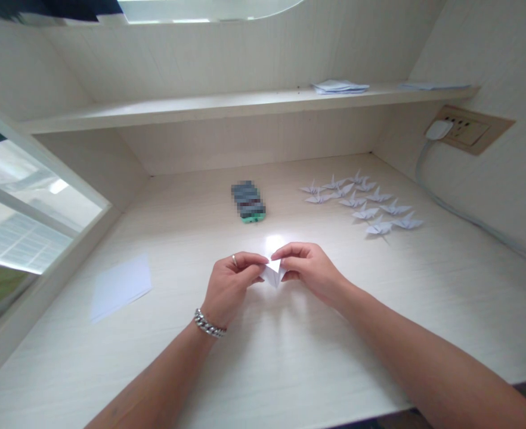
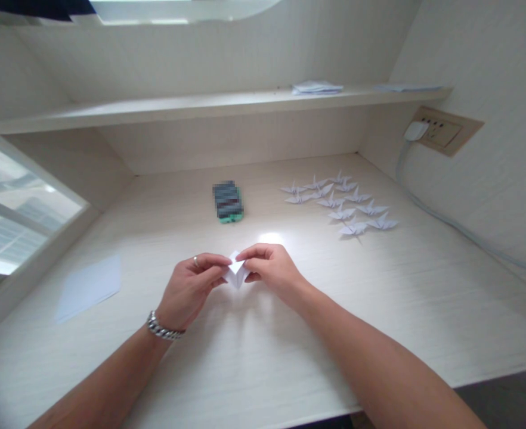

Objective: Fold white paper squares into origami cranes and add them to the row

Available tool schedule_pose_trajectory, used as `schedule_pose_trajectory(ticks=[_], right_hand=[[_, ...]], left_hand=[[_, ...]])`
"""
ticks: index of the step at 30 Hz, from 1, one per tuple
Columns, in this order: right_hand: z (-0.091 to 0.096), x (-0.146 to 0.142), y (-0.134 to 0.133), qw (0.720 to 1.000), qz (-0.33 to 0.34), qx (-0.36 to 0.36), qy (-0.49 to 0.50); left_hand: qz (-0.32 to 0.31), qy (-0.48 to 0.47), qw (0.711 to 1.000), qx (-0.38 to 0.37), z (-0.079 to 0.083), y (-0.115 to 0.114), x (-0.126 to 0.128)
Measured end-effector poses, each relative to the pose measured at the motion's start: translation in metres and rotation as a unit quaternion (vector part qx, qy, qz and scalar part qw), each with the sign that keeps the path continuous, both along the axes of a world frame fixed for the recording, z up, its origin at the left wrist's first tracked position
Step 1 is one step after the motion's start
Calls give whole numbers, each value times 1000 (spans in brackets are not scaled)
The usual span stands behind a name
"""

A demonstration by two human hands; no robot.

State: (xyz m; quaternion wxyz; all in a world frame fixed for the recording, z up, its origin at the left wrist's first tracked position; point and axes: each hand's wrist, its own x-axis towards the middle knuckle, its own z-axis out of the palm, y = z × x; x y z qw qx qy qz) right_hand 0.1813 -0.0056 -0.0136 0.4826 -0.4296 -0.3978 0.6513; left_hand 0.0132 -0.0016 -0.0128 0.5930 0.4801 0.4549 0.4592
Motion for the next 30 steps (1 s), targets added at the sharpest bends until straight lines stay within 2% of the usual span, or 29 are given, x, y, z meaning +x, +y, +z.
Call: schedule_pose_trajectory(ticks=[3, 9, 13, 20, 25, 27, 30], right_hand=[[1, 1, 0, 1000, 5, -2, -2], [-5, -1, 0, 997, -3, 40, -63], [-8, -4, 1, 996, -27, 62, -61], [-11, -5, 0, 992, -72, 95, -42], [-15, -1, 0, 986, -18, 120, -110], [-14, -1, 0, 977, 10, 148, -155], [-11, -1, -2, 966, 18, 182, -184]], left_hand=[[-3, 6, 1000, -1, 1, -1, 0], [11, 42, 999, 12, 0, 0, -2], [22, 13, 1000, 8, -2, 1, -1], [-45, 85, 995, 9, 0, 0, 2], [2, 95, 994, 51, 0, 0, 0], [-3, 110, 991, 74, 0, 0, -1], [-22, 159, 982, 103, 2, -2, -1]])
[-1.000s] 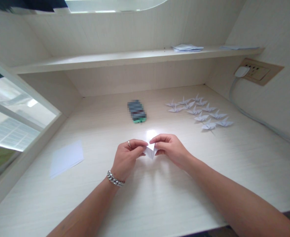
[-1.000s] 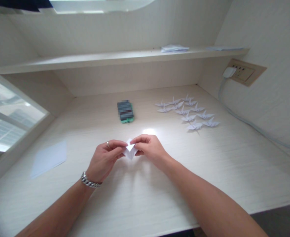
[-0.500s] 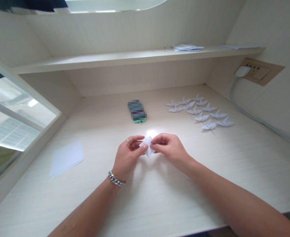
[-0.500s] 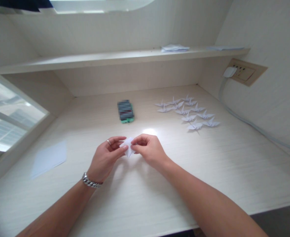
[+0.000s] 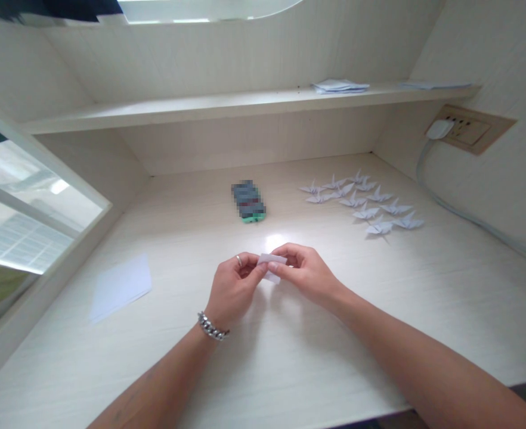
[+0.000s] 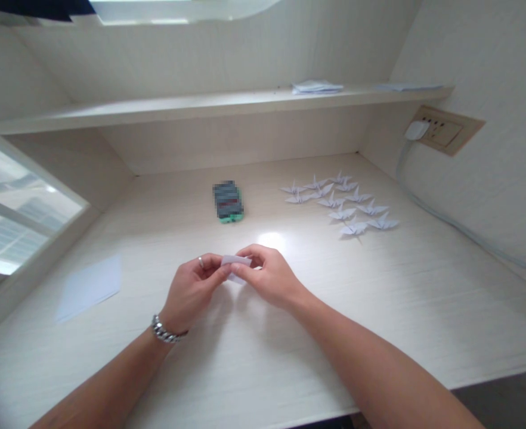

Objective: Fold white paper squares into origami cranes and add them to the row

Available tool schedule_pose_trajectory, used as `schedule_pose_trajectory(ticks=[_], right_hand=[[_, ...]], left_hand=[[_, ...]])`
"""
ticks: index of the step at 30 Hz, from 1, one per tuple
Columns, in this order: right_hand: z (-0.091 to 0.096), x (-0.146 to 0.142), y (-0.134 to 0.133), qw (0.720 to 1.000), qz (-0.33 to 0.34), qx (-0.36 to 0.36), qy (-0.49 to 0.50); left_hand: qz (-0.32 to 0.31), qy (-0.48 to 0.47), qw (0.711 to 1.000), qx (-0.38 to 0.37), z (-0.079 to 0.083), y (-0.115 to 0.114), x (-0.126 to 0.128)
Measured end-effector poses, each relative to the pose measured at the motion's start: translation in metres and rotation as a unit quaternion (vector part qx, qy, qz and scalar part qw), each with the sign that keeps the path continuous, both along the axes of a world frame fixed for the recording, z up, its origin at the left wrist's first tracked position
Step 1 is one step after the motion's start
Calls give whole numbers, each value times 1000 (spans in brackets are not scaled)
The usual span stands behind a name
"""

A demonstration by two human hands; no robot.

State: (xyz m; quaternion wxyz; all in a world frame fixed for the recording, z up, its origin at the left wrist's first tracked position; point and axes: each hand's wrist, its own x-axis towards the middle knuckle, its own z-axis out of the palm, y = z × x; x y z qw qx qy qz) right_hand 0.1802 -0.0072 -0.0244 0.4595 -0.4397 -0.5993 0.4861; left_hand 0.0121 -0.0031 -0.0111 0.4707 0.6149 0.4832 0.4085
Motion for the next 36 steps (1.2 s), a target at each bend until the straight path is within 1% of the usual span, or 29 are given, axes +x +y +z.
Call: schedule_pose_trajectory(ticks=[3, 6, 9, 12, 14, 16, 18, 21, 24, 28, 33, 36], right_hand=[[2, -1, -1, 1000, -11, 4, -18], [2, -1, -1, 999, -42, 0, -21], [2, 3, 2, 997, -78, -10, 7], [5, 10, 5, 993, -102, -31, 55], [8, 13, 7, 988, -115, -46, 88], [10, 14, 8, 986, -123, -54, 101], [9, 13, 7, 986, -121, -53, 97], [6, 8, 5, 990, -106, -42, 79], [3, 3, 3, 994, -86, -36, 65], [3, 1, 1, 995, -60, -49, 68], [3, 5, 3, 999, -20, -32, -36], [3, 7, 4, 999, -16, -38, -34]], left_hand=[[-14, 48, 999, 12, 2, -2, 1], [-21, 62, 998, 11, 3, -2, 1], [-17, 74, 997, 15, 6, 0, -3], [-10, 87, 996, 24, 7, 2, -8], [0, 79, 997, 24, 6, 4, -10], [9, 53, 998, 15, 5, 5, -10], [8, 24, 1000, 1, 3, 5, -8], [-17, 0, 1000, -18, 2, 3, -4], [-33, 17, 999, -16, 3, 1, -2], [-25, 55, 998, -2, 6, 0, -3], [-31, 74, 997, 14, 8, 0, -4], [-36, 72, 997, 12, 9, 0, -5]])
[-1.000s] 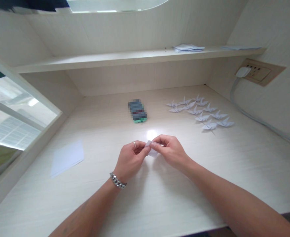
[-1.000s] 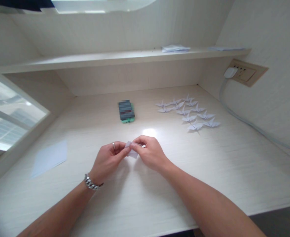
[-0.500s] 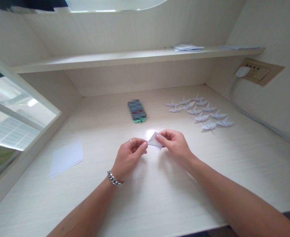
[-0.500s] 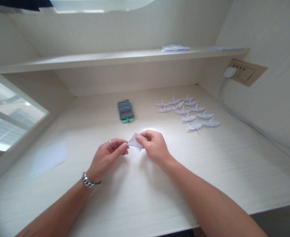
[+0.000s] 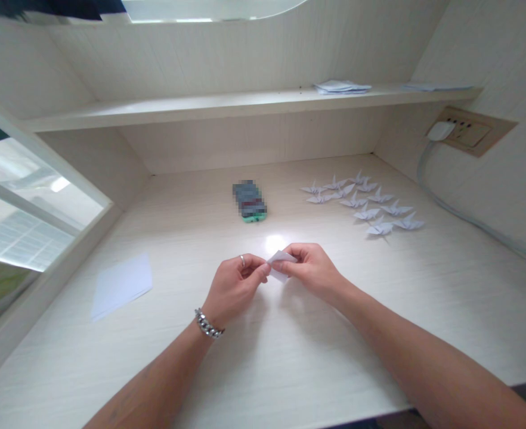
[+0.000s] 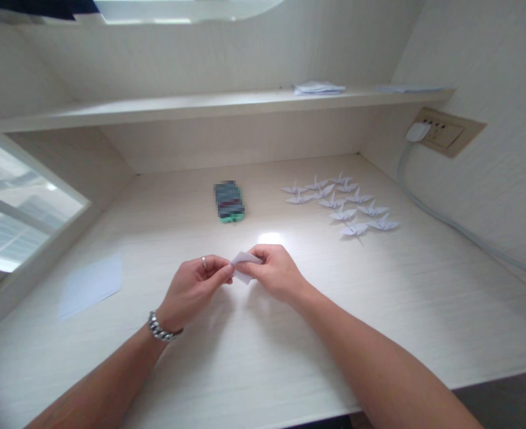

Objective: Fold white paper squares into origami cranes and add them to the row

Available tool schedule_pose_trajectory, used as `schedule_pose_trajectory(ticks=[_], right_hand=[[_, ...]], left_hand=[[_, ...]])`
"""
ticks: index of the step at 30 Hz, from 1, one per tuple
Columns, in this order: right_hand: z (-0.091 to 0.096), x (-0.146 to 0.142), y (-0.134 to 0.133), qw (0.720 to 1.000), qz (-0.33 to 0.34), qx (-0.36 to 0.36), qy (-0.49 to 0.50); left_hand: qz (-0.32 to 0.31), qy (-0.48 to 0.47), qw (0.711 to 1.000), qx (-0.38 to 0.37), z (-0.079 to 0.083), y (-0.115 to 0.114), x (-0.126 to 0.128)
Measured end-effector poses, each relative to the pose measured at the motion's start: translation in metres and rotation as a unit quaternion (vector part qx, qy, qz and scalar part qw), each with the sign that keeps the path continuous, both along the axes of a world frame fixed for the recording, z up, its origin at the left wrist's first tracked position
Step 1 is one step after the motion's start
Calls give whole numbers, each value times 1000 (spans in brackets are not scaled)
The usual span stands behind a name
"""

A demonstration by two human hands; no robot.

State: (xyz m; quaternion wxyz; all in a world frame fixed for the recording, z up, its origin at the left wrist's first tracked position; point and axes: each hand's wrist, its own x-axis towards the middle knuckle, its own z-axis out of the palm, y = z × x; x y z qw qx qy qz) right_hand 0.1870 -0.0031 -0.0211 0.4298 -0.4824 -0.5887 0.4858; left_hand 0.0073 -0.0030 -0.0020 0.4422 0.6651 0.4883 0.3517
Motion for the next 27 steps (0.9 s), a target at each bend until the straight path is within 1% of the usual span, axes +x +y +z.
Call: schedule_pose_trajectory(ticks=[4, 8, 11, 14, 16, 18, 20, 24, 27], right_hand=[[0, 1, 1, 998, 21, -20, 49], [1, 3, 1, 997, 7, -14, 73], [2, 4, 1, 995, -21, -16, 91], [2, 3, 1, 993, -50, -22, 103], [1, 1, 1, 993, -51, -19, 103], [1, -1, 0, 994, -42, -15, 100], [1, -1, -1, 996, -30, -2, 85], [5, -1, -4, 998, -3, 51, 35], [7, -2, -7, 997, 10, 73, 38]], left_hand=[[-5, -8, 1000, -3, 0, 1, -1], [-14, -22, 1000, -10, -2, 3, -4], [17, -45, 999, -8, -2, 6, -5], [60, -95, 993, -23, -1, 7, -5], [53, -118, 991, -38, -1, 6, -4], [30, -110, 993, -39, -1, 4, -2], [22, -85, 996, -26, -1, 2, 0], [42, -58, 997, 3, 0, 0, 0], [45, -60, 997, -1, 2, 0, -1]])
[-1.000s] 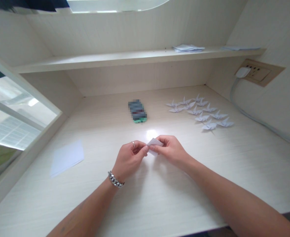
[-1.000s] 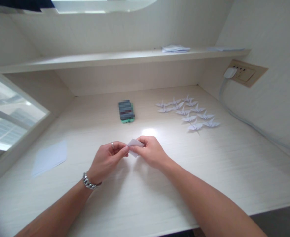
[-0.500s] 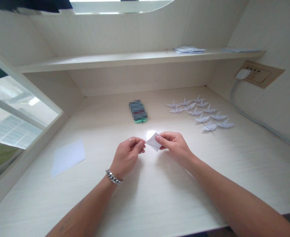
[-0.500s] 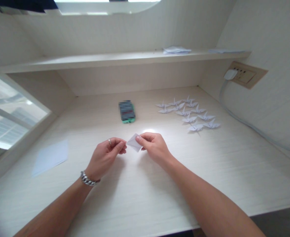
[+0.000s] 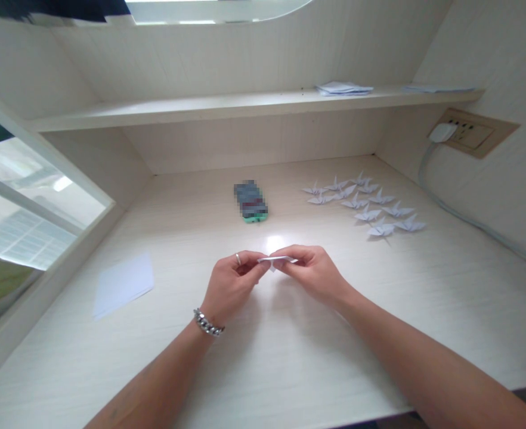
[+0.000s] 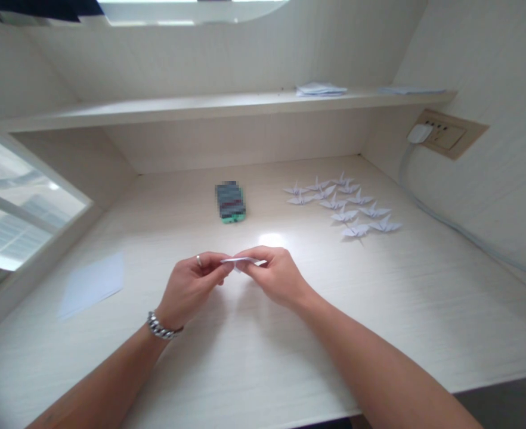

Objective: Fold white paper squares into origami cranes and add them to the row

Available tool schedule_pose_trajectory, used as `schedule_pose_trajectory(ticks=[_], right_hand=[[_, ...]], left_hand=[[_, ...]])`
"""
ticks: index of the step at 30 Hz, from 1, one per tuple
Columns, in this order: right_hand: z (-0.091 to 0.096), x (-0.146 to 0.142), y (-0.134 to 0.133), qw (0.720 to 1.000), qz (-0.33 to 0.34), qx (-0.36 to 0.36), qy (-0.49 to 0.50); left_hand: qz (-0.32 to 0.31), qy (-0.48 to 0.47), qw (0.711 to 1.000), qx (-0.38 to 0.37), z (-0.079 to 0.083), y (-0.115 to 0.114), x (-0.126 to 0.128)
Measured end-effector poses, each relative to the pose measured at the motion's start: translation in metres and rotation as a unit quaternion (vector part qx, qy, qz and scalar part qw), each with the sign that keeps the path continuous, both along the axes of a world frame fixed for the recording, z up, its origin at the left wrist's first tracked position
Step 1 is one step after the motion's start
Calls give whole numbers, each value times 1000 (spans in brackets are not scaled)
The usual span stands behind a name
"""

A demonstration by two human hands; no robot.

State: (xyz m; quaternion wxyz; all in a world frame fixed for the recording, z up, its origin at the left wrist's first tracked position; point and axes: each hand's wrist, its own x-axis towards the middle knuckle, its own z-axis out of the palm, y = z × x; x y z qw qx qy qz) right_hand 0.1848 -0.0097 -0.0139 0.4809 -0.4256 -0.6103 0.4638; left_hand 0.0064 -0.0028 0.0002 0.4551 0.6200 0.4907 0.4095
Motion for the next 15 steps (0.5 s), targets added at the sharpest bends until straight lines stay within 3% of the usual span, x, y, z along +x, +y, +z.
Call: schedule_pose_trajectory(ticks=[9, 15], right_hand=[[-4, -3, -2, 998, -16, -3, 62], [-8, -5, -3, 995, -20, -14, 101]], left_hand=[[-17, -139, 986, -88, -3, 0, 2], [-7, -155, 986, -67, -5, -1, 3]])
